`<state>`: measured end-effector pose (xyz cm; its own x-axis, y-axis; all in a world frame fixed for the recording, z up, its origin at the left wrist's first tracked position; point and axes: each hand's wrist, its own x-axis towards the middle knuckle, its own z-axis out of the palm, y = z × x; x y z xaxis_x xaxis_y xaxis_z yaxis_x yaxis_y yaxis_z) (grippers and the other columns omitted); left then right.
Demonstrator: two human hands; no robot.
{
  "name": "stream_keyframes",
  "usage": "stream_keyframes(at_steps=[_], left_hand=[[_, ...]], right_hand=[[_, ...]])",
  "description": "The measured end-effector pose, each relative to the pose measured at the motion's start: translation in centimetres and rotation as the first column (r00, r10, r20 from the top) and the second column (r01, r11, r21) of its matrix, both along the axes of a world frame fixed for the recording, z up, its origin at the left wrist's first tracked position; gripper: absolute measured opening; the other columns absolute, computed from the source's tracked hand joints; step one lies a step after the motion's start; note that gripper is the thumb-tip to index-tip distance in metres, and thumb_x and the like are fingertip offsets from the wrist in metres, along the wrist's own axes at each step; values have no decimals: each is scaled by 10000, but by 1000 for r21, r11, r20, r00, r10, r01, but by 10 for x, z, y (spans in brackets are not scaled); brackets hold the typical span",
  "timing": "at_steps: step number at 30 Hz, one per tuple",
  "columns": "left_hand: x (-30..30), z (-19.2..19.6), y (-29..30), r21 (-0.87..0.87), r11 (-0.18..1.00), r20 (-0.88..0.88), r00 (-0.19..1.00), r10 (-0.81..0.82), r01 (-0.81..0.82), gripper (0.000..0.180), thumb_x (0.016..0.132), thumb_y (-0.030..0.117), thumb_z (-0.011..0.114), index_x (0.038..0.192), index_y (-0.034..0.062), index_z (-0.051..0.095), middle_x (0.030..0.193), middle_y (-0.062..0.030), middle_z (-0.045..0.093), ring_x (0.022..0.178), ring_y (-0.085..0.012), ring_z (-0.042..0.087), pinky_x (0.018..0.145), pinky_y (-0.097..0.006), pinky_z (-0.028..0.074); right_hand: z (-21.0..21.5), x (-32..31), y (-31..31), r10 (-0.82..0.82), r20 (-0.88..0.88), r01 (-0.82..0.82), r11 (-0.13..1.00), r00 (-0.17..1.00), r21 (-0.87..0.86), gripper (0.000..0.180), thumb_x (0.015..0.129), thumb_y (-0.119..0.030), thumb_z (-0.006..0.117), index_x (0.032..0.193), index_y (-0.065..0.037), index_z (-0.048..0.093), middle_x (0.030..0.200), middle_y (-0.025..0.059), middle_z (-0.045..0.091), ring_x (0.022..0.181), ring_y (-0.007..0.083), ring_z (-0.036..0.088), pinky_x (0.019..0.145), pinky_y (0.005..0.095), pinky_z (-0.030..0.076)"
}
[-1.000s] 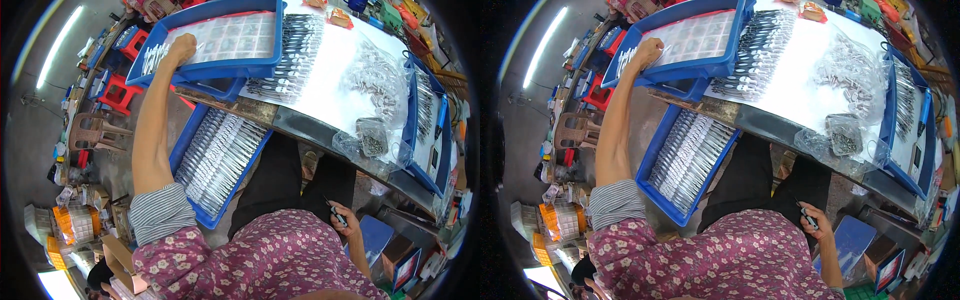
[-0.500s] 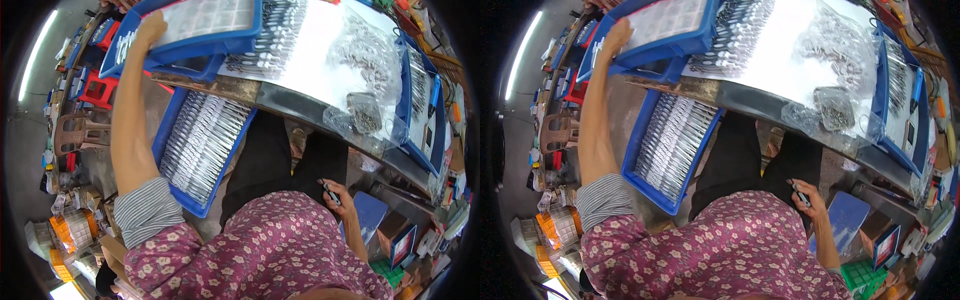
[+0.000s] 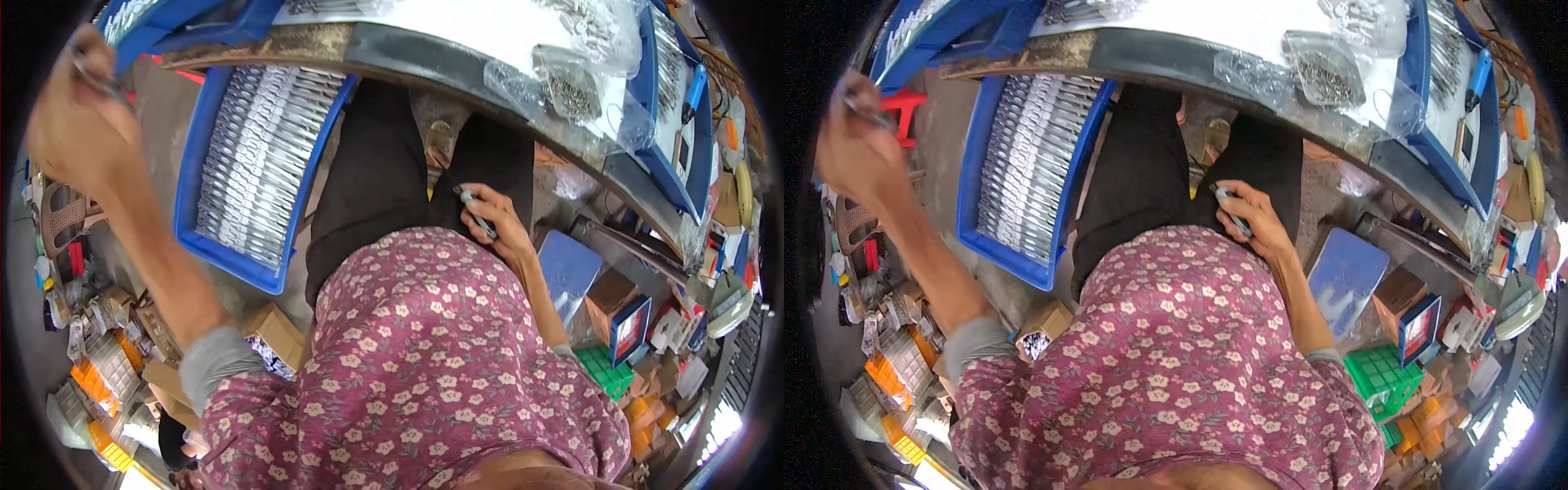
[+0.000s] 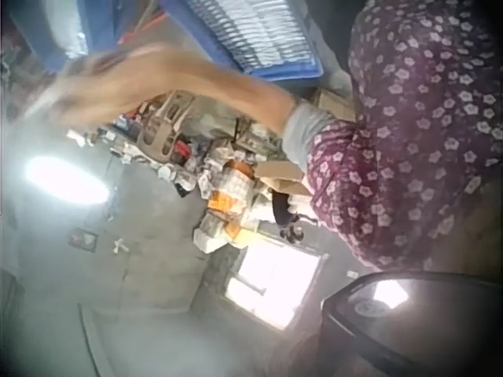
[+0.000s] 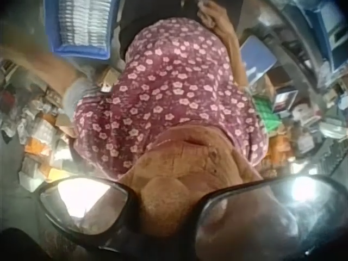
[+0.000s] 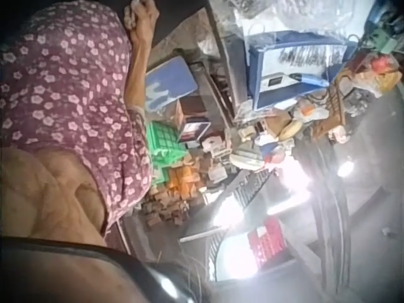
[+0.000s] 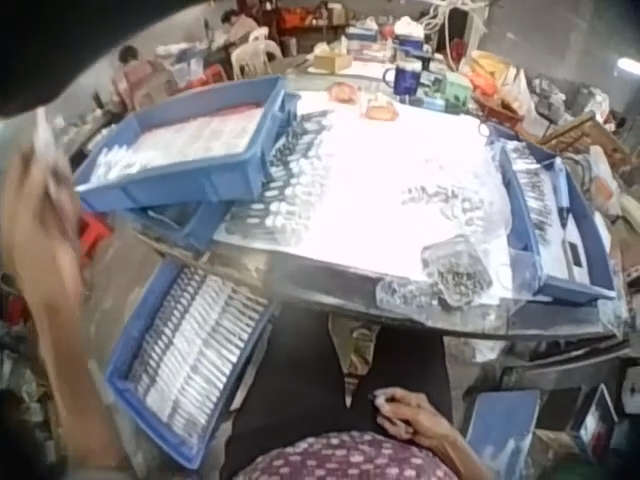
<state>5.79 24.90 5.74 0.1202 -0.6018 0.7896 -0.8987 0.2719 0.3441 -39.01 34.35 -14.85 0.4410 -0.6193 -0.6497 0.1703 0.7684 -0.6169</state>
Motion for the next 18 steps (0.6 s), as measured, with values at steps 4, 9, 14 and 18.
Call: stream_keyframes(at_steps=[4, 9, 14, 18], left_hand=[[-140, -97, 69, 255, 884, -883, 468, 47, 393, 302, 864, 119, 507, 1144, 7, 503, 784, -42, 557, 573, -24, 456, 447, -137, 336], [-180, -184, 110, 511, 534, -858, 362, 365, 673, 245, 901, 145, 402, 1077, 27, 524, 672, 18, 483, 501, -26, 350, 428, -169, 277], [-188, -218, 108, 611, 444, -787, 564, 251, 655, 229, 881, 148, 424, 1032, 5, 521, 649, -23, 493, 554, -83, 437, 501, -240, 349], [-190, -222, 107, 703, 414, -688, 700, 192, 578, 215, 842, 118, 468, 1015, 8, 531, 655, -50, 514, 597, -120, 486, 569, -263, 393]], right_hand=[[-7, 6, -2, 29, -14, -30, 998, 999, -49, 349, 827, -137, 562, 1126, 24, 483, 697, 60, 517, 519, 67, 444, 395, 194, 296], [3, 20, -2, 95, 21, -92, 989, 995, -117, 350, 845, -134, 537, 1161, 13, 501, 680, 8, 495, 509, 32, 387, 437, 176, 294], [10, 36, -1, 224, -114, -248, 926, 968, -285, 342, 833, -125, 544, 1160, -25, 541, 688, -14, 494, 532, 24, 387, 474, 173, 299], [13, 43, 1, 231, -295, -334, 865, 927, -374, 329, 805, -131, 550, 1123, -52, 578, 867, 38, 591, 750, 81, 514, 692, 237, 418]])
